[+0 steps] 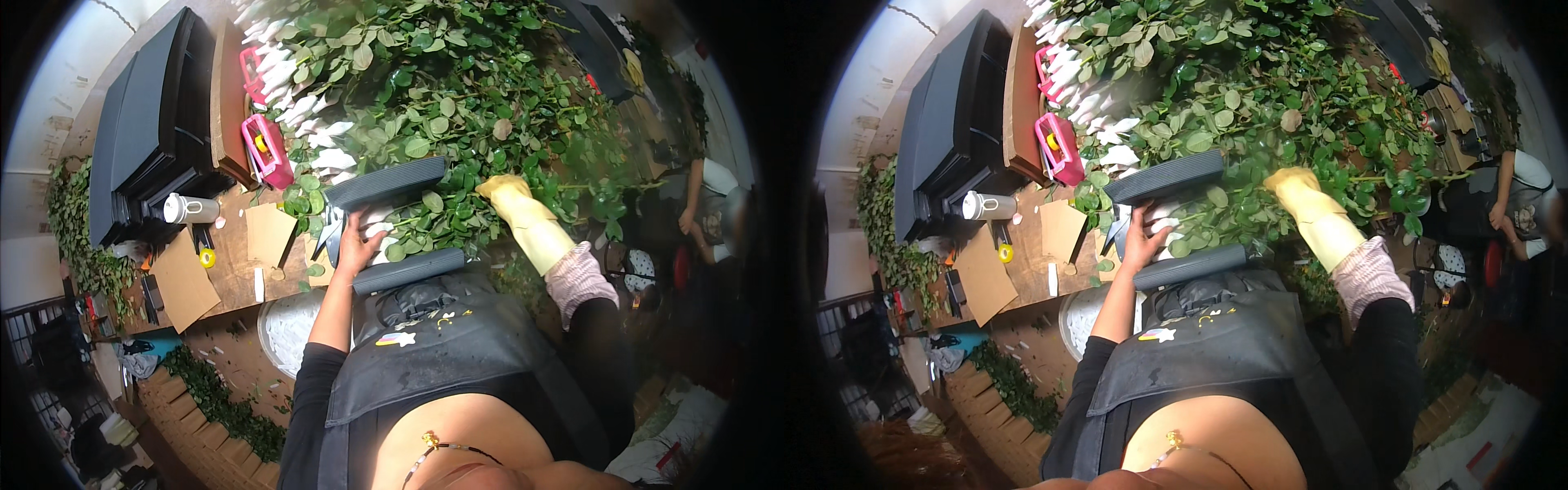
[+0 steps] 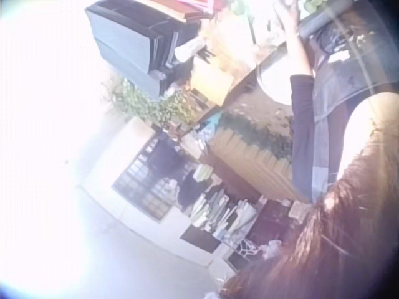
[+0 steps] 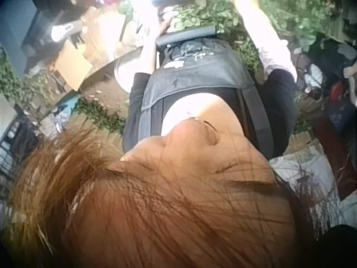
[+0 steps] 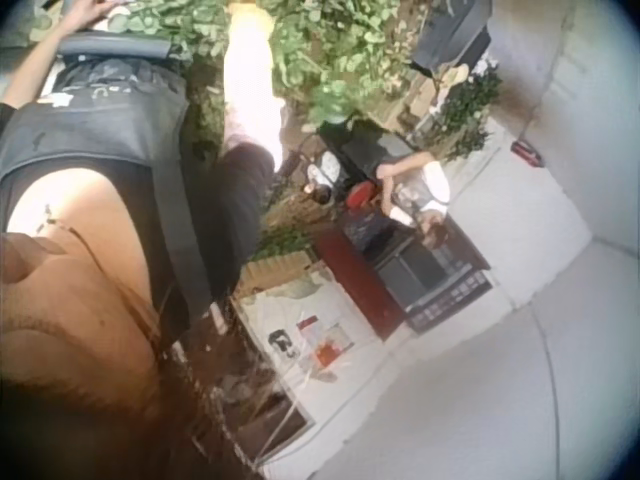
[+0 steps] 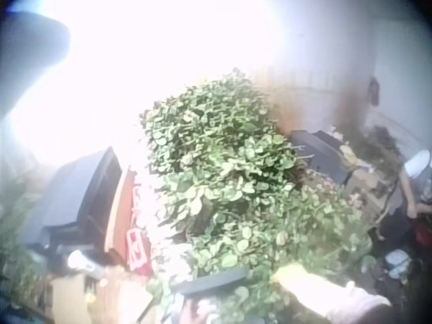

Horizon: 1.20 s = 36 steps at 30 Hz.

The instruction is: The person arranges white flowers and green leaves into wooden and black plastic trays. They pick up bunches of flowers, place them into the trays, and adjust the stems and leaves to fit neatly.

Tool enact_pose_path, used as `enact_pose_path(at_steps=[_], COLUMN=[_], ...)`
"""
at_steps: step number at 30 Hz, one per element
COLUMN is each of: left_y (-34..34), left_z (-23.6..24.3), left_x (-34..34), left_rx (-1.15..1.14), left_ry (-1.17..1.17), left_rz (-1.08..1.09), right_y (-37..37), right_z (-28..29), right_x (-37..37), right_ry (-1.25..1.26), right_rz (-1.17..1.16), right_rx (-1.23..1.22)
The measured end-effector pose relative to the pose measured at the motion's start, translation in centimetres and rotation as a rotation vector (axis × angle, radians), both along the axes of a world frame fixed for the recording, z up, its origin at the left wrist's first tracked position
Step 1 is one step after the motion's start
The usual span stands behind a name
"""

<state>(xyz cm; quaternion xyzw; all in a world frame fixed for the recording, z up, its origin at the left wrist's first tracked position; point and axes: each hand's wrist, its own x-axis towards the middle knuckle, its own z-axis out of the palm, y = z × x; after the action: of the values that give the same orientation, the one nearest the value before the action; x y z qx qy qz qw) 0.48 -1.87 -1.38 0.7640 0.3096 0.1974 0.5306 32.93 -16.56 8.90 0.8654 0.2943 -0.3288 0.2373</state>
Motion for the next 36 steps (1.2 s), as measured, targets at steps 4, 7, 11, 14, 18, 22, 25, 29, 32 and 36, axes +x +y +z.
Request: enact_pose_path(at_steps=[4,7,11,14,18,22,25,29,32,36], left_y=[0.0,0.0,0.0,0.2,0.0,0.1,0.0,-0.1,0.2,0.4], left_z=[-0.6,-1.3,0.0,-0.3,-0.7,-0.5,-1.7,-1.9,-2.5,-1.8], left_x=[-0.2,-0.2,0.0,-0.5,2.8,-1.2,0.0,-0.6,-0.5,0.2], left_rx=[-0.026,0.017,-0.08,-0.065,-0.022,-0.04,-0.062,-0.011,-0.08,-0.067], left_ry=[0.008,0.017,0.072,0.111,0.048,0.12,0.099,0.128,0.13,0.088], left_rz=[-0.046,-0.054,-0.079,-0.076,-0.204,-0.03,-0.094,-0.04,-0.07,-0.075], right_y=[-2.7,-3.8,2.0,6.9,7.5,10.8,10.1,6.2,3.3,1.5], right_z=[-0.3,2.5,6.6,2.5,-9.4,10.1,8.1,12.3,9.5,12.6], right_x=[-0.3,0.5,2.3,2.7,11.2,1.0,6.4,4.6,7.5,5.4], right_ry=[0.085,0.088,-0.174,-0.294,-0.479,-0.396,-0.278,-0.628,-0.346,-0.477], right_rz=[0.504,0.441,0.373,0.453,0.449,0.578,0.407,0.708,0.517,0.656], right_rx=[0.143,0.378,0.439,0.676,0.377,1.159,0.923,1.406,1.477,1.457])
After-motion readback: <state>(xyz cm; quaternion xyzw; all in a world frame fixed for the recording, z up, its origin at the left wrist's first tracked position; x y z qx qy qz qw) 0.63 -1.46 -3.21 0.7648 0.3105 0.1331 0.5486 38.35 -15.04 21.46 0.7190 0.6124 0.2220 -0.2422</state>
